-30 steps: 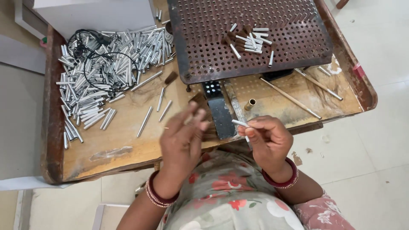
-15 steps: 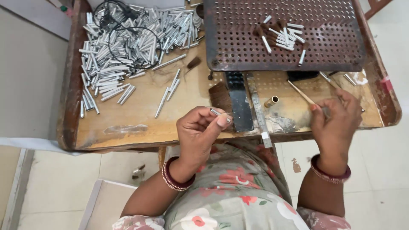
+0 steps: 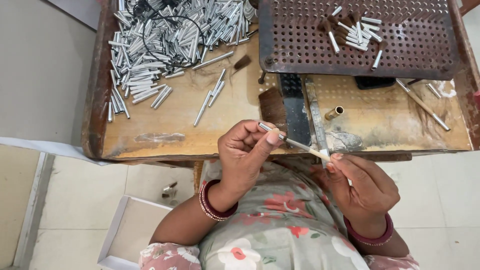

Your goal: The recorder is assembling small metal tubes by inserting components and checking the fit.

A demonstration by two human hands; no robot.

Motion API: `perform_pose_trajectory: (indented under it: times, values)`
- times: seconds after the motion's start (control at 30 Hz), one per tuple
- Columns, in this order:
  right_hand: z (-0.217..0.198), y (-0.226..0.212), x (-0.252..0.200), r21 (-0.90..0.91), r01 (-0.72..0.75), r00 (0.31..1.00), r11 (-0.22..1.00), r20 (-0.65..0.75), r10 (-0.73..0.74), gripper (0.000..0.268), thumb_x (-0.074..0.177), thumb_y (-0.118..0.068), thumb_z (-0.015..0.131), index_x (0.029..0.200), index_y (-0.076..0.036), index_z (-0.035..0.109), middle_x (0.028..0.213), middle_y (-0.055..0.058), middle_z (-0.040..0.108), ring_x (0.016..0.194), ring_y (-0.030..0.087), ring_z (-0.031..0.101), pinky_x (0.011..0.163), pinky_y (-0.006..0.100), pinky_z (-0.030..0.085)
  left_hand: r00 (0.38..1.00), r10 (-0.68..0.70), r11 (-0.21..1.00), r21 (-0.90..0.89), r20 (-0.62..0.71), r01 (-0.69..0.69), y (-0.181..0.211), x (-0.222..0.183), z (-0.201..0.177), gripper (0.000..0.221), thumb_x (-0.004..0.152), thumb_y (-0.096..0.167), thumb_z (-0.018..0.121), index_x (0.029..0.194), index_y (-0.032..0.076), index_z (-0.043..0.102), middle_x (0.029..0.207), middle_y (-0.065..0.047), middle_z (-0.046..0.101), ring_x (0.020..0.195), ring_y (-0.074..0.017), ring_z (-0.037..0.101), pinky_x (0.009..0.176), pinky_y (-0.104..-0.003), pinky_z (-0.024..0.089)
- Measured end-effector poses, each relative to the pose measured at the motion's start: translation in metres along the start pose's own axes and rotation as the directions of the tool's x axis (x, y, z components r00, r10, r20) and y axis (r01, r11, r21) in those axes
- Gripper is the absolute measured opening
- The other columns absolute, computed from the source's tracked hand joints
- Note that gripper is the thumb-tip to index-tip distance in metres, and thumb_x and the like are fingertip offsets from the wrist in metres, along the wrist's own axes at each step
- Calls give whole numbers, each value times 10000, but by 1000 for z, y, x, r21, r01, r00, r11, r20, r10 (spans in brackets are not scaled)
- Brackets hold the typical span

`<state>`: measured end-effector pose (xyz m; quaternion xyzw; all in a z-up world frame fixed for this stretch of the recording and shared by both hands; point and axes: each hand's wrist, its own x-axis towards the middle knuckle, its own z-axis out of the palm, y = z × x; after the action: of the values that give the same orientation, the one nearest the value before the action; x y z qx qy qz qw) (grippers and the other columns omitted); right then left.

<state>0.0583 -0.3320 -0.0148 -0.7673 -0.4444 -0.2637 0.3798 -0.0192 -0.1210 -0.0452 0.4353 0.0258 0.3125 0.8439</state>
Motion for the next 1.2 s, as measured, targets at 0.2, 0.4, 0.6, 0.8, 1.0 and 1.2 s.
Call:
perform_pose_trajectory:
  times: [0.2,0.4,0.6,0.8,1.0,1.2]
  values:
    - [9,-1,4,2,-6,1000,1000,-26,6,162,945,-31,822,1082,-6,740,971,142,737,866,225,739,703,264,595,1000,-19,999,47,13,19,-8,0,2,101,1010,34,726,1051,-25,656,982,-71,758,893,-67,694,808,-220,555]
    - [3,43,5,8,-74,995,997,70,74,66,1061,-53,783,1084,-21,730,981,111,761,874,210,770,765,262,598,999,36,988,151,-23,-32,-11,3,0,114,996,18,753,985,-10,643,943,-39,743,863,-36,664,757,-202,527]
    - [-1,37,62,-617,40,995,786,98,26,233,794,-8,799,1025,-9,767,1109,173,745,991,342,717,880,415,558,994,61,981,181,89,-76,-1,-5,18,125,982,33,758,1026,17,642,1041,-52,739,962,-75,706,856,-243,577]
    - [9,17,10,381,-119,990,917,111,83,338,970,-249,747,1168,14,674,1259,185,678,1119,268,689,967,323,547,946,88,908,365,310,-204,19,-10,39,141,970,96,784,1039,3,705,1167,-159,724,1171,-223,711,1032,-323,562]
    - [18,13,2,464,-17,999,886,50,-7,257,983,-209,760,1058,22,674,1125,222,724,1013,275,760,833,316,622,910,150,851,418,388,-318,27,-16,42,205,1021,160,722,1116,-10,659,1287,-197,698,1226,-280,716,1058,-341,570]
    - [18,14,4,484,-46,994,874,106,-6,246,954,-202,747,1029,22,678,1126,236,725,971,273,770,824,332,636,941,103,902,367,323,-225,21,-20,36,180,1133,166,588,1121,-11,617,1152,-173,748,1069,-208,746,945,-302,608]
